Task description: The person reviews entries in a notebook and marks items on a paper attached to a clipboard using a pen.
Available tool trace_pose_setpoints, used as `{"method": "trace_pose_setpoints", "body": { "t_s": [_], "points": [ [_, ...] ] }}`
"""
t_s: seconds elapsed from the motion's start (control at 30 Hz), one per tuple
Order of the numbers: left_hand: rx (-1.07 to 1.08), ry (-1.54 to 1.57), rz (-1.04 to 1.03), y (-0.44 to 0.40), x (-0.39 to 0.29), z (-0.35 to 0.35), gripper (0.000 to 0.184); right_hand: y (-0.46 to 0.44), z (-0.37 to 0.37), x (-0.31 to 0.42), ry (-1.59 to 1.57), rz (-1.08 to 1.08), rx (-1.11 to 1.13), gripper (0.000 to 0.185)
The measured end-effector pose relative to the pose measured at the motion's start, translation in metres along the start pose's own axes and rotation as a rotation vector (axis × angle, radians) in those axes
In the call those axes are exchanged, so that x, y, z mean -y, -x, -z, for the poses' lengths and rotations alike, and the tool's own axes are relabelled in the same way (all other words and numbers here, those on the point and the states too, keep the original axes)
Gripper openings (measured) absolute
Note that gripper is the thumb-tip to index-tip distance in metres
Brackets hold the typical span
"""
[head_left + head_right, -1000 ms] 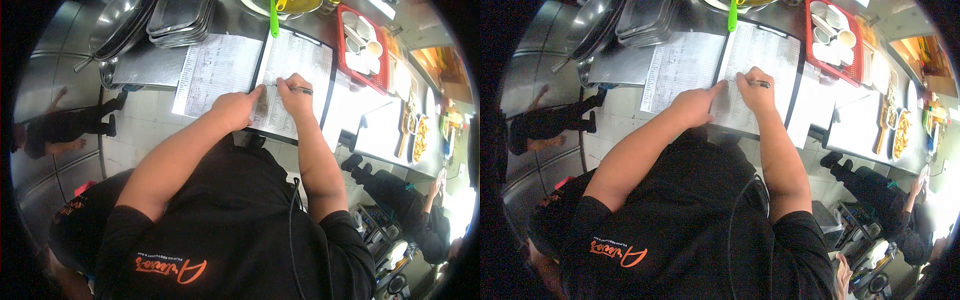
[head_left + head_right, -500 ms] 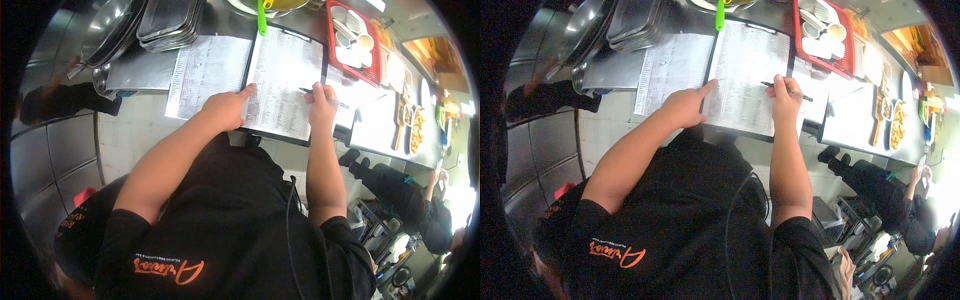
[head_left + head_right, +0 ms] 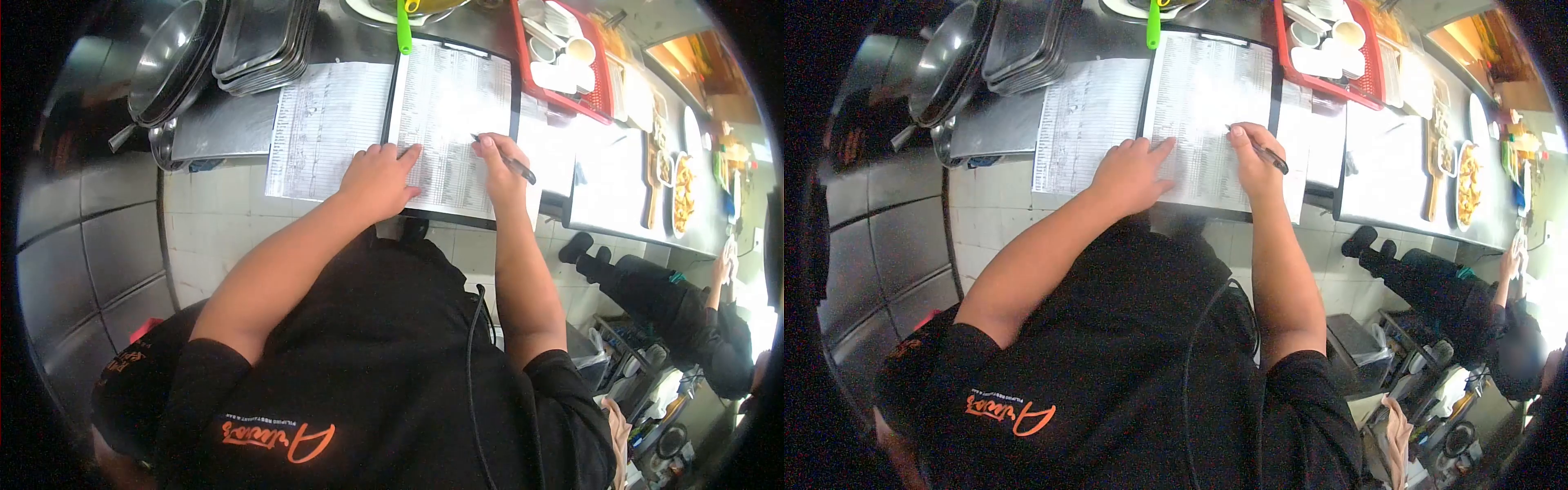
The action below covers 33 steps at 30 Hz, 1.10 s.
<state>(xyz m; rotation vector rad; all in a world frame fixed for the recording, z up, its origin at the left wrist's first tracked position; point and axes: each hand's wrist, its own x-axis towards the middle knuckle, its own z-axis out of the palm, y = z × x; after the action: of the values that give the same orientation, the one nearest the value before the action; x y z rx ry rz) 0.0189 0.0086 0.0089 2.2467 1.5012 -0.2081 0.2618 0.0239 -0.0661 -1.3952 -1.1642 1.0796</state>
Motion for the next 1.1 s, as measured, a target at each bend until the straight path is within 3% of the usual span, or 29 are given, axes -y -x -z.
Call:
{"method": "trace_pose_setpoints", "body": {
  "t_s": [0.23,0.33,0.53,1.1],
  "points": [
    [-0.017,-0.005,-0.003,0.008,0.001,-0.009,0.07,-0.001,-0.002,0.001,0.17,0.03,-0.035,0.027],
    [-0.031,-0.015,-0.011,0.008,0.002,-0.009,0.07,-0.001,-0.005,0.018,0.184,-0.148,0.021,0.024],
    [-0.019,-0.021,-0.011,0.008,-0.001,-0.008,0.071,-0.002,-0.028,0.035,0.377,-0.058,0.054,0.028],
    [-0.059,0.006,-0.013,0.01,0.002,-0.012,0.071,-0.005,-0.035,0.016,0.52,0.058,0.084,0.031]
  ]
}}
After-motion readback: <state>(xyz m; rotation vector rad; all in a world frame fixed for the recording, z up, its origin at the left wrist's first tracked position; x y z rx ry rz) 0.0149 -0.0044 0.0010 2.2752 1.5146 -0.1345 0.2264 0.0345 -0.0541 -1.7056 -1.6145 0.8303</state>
